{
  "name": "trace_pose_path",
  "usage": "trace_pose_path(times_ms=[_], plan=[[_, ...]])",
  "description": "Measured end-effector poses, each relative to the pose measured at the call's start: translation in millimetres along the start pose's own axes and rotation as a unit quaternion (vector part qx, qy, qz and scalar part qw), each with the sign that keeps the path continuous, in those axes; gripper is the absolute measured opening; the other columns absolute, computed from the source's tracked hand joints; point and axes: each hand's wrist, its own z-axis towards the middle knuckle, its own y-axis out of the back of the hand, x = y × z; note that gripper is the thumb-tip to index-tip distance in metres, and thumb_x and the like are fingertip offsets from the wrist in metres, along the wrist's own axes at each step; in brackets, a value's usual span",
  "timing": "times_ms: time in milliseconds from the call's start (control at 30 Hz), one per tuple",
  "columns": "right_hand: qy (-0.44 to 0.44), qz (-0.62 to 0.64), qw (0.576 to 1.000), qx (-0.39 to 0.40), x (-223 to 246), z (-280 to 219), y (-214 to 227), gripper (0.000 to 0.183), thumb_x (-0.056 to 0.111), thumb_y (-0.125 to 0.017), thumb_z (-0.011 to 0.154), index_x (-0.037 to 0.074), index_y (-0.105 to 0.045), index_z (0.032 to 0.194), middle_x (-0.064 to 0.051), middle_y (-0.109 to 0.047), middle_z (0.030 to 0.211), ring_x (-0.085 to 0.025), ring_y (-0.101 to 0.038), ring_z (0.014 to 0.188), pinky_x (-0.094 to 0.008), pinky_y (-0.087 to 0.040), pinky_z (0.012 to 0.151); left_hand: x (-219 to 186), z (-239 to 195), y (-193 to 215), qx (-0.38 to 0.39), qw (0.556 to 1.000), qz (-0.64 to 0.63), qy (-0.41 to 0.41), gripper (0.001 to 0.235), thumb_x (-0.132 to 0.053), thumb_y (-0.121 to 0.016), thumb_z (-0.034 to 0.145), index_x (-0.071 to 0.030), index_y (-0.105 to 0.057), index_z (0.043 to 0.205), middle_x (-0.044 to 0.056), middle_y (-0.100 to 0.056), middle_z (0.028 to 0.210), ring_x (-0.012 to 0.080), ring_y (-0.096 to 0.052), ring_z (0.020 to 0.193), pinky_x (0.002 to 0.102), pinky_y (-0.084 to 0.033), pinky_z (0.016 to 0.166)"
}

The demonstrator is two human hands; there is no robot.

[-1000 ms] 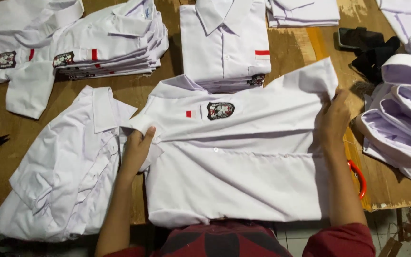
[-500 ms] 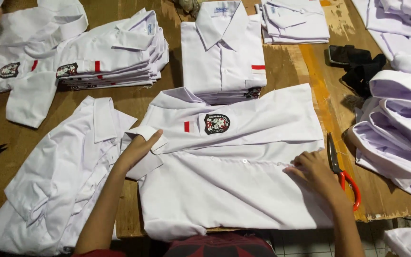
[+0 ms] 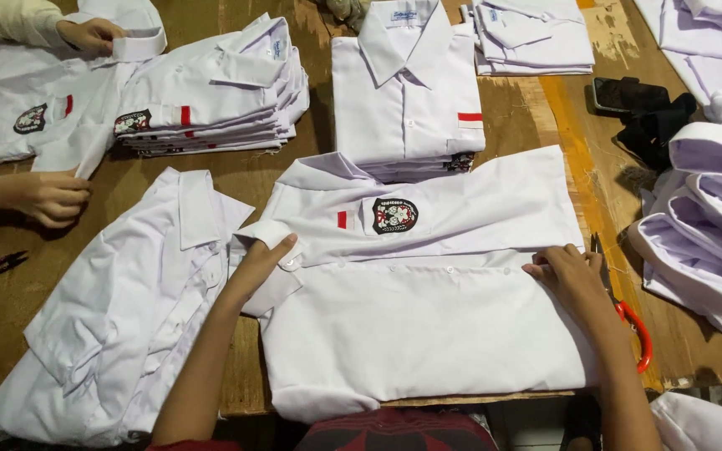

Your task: The person uses red-handled scissors to trim loose threads from a white shirt laid on a wooden table. They then fold the shirt, aligning the collar and sleeves, and place it on a stack of similar shirts.

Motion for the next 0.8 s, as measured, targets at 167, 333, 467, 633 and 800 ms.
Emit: trace_pose_path(times_ms=[167, 333, 467, 633, 800], plan=[[0.075, -0.143, 0.975, -0.153, 8, 4, 9, 0.037, 0.039, -0.064, 0.1, 0.01, -0.061, 0.123, 0.001, -0.064, 0.09, -0.017, -0.056, 0.074, -0.037, -0.04, 0.078, -6, -3, 2, 0.012, 0.999, -0.052, -0.004, 0.081, -0.044, -0.061, 0.085, -0.013, -0.037, 0.156, 0.0, -0.049, 0.156, 0.0142, -0.043, 0.146, 0.03, -0.034, 0.119], [0.079, -0.249, 0.949, -0.173, -12, 13, -3, 0.026, 0.034, -0.069, 0.099, 0.029, -0.072, 0.125, 0.009, -0.061, 0.085, -0.014, -0.064, 0.076, -0.033, -0.037, 0.067, -15, -9, 0, 0.017, 0.997, -0.076, 0.009, 0.08, -0.039, -0.064, 0.083, -0.013, -0.04, 0.155, 0.001, -0.054, 0.153, 0.0143, -0.049, 0.141, 0.029, -0.037, 0.118], [0.066, -0.221, 0.909, -0.348, -14, 0, 13, 0.017, 0.027, -0.069, 0.115, 0.028, -0.083, 0.123, 0.005, -0.057, 0.062, -0.009, -0.045, 0.047, -0.028, -0.028, 0.055, -4, 1, -1, 0.009, 0.998, -0.061, -0.006, 0.074, -0.037, -0.065, 0.085, -0.011, -0.045, 0.151, 0.003, -0.058, 0.148, 0.0157, -0.053, 0.137, 0.029, -0.039, 0.115], [0.026, -0.123, 0.924, -0.361, -5, -29, 5, 0.023, -0.01, -0.063, 0.11, 0.006, -0.068, 0.127, 0.009, -0.074, 0.08, -0.012, -0.065, 0.061, -0.027, -0.041, 0.052, -5, -3, -1, 0.013, 0.996, -0.083, -0.027, 0.067, -0.035, -0.062, 0.088, -0.011, -0.046, 0.149, 0.004, -0.06, 0.143, 0.0157, -0.055, 0.133, 0.029, -0.042, 0.112], [-0.04, 0.055, 0.988, -0.14, 2, -32, -13, 0.026, 0.011, -0.049, 0.106, -0.005, -0.054, 0.126, -0.026, -0.06, 0.108, -0.042, -0.053, 0.095, -0.054, -0.043, 0.089, -11, -9, -1, 0.012, 0.998, -0.056, -0.025, 0.07, -0.037, -0.061, 0.088, -0.013, -0.044, 0.151, 0.001, -0.056, 0.149, 0.0146, -0.05, 0.139, 0.029, -0.038, 0.116]])
